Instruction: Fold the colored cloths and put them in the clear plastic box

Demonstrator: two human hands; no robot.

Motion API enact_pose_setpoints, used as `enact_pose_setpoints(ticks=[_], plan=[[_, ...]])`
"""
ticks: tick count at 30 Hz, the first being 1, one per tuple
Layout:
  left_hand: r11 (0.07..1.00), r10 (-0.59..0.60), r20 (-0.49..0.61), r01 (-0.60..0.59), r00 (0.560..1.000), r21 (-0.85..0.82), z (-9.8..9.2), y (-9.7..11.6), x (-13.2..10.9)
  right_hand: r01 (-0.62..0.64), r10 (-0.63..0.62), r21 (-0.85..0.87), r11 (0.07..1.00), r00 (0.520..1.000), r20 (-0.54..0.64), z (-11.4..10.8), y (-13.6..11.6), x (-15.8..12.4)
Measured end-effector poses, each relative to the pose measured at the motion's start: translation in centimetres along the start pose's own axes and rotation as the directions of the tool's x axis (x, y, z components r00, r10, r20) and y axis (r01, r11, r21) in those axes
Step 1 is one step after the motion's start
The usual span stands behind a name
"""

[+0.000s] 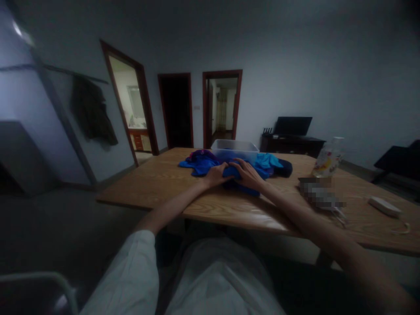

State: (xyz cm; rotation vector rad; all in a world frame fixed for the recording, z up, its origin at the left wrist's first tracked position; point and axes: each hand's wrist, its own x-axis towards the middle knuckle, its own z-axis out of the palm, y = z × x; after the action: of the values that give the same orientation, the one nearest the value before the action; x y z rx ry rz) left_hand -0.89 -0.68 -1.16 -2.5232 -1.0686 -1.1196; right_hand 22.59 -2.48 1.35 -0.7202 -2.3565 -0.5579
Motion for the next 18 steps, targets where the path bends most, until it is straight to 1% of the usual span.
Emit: enact_pose_setpoints(ticks=[4, 6, 9, 12, 14, 15, 18], plan=[[0.999, 0.034, -0.091, -0.031, 0.995, 0.032, -0.7, -0.5, 0.2, -0.091, 0.093, -0.049, 0.995, 0.995, 0.026, -0.2, 0.2, 0.2], [0.997, 0.063, -0.096, -0.059, 0.993, 0.043, -1.4, -0.7, 0.2, -0.149, 0.152, -0.068, 0.987, 0.988, 0.041, -0.3, 0.4, 0.2], [0.991, 0.120, -0.053, -0.117, 0.991, 0.060, -2.2, -0.6, 0.2, -0.221, 0.229, -0.079, 0.972, 0.968, 0.101, -0.3, 0.5, 0.3], [0.983, 0.161, 0.012, -0.161, 0.987, 0.089, -2.5, -0.2, 0.1, -0.314, 0.329, -0.103, 0.944, 0.921, 0.210, -0.2, 0.5, 0.3], [0.982, 0.159, 0.041, -0.163, 0.986, 0.095, -2.4, 0.1, 0.1, -0.350, 0.373, -0.131, 0.927, 0.892, 0.257, 0.0, 0.6, 0.3], [0.984, 0.151, 0.046, -0.154, 0.987, 0.084, -2.3, 0.3, 0.1, -0.354, 0.380, -0.142, 0.924, 0.885, 0.268, 0.1, 0.6, 0.3], [0.993, 0.119, 0.025, -0.120, 0.993, 0.008, -2.2, 0.8, 0.1, -0.358, 0.389, -0.157, 0.920, 0.884, 0.261, 0.3, 0.9, 0.2]])
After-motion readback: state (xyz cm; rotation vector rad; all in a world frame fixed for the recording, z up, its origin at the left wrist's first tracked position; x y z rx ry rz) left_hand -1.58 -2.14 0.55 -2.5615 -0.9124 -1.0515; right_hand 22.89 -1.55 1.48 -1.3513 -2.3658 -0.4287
